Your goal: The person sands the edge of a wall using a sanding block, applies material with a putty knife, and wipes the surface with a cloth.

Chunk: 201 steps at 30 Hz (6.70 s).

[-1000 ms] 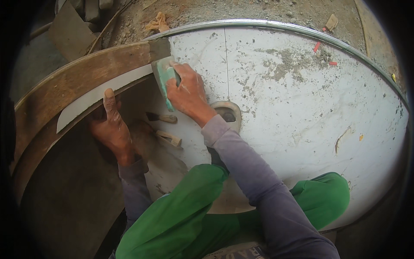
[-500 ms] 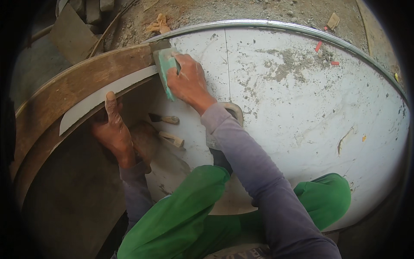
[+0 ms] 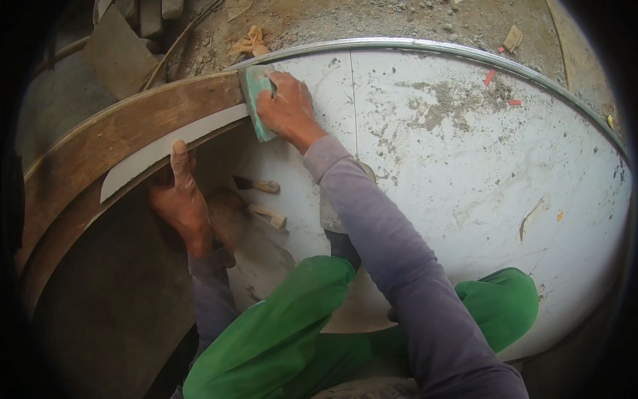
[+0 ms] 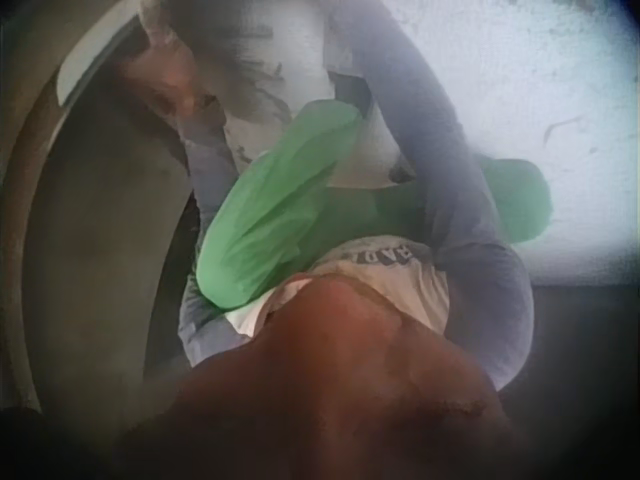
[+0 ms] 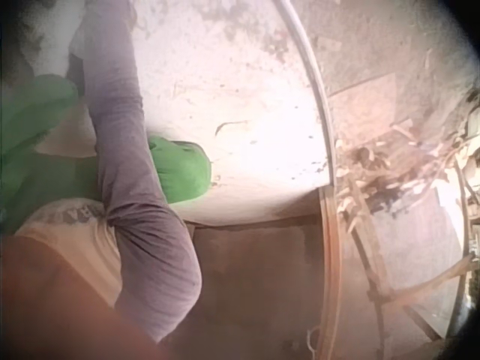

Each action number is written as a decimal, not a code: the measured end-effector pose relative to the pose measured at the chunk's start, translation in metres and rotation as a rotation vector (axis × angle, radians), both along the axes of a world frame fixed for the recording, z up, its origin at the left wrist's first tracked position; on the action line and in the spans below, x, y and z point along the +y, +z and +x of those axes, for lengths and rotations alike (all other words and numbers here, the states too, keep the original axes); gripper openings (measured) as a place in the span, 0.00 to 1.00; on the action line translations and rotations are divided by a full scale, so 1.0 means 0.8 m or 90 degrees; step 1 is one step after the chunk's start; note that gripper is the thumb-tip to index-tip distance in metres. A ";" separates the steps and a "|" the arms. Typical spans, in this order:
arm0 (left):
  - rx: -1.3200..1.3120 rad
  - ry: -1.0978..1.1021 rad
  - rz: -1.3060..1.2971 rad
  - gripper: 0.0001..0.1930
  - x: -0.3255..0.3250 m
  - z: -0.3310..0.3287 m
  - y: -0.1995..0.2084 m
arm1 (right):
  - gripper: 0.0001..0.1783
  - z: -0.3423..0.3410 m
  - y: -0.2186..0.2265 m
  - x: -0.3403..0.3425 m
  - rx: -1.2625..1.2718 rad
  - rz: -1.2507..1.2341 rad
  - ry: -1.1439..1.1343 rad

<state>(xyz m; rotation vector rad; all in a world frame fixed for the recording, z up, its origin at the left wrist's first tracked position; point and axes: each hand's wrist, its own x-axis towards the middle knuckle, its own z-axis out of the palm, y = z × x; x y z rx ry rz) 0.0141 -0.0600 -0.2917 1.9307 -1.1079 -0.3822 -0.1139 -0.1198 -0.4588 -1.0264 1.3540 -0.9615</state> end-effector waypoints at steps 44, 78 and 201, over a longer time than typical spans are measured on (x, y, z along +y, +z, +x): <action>-0.042 -0.008 0.027 0.28 0.002 0.009 -0.004 | 0.24 0.004 0.012 0.015 -0.071 -0.015 -0.061; 0.034 0.002 0.021 0.32 0.000 0.001 0.008 | 0.30 0.004 -0.004 0.001 -0.009 -0.046 -0.050; -0.199 -1.131 0.559 0.34 0.132 -0.352 0.319 | 0.11 -0.389 0.227 0.165 0.509 -0.161 0.232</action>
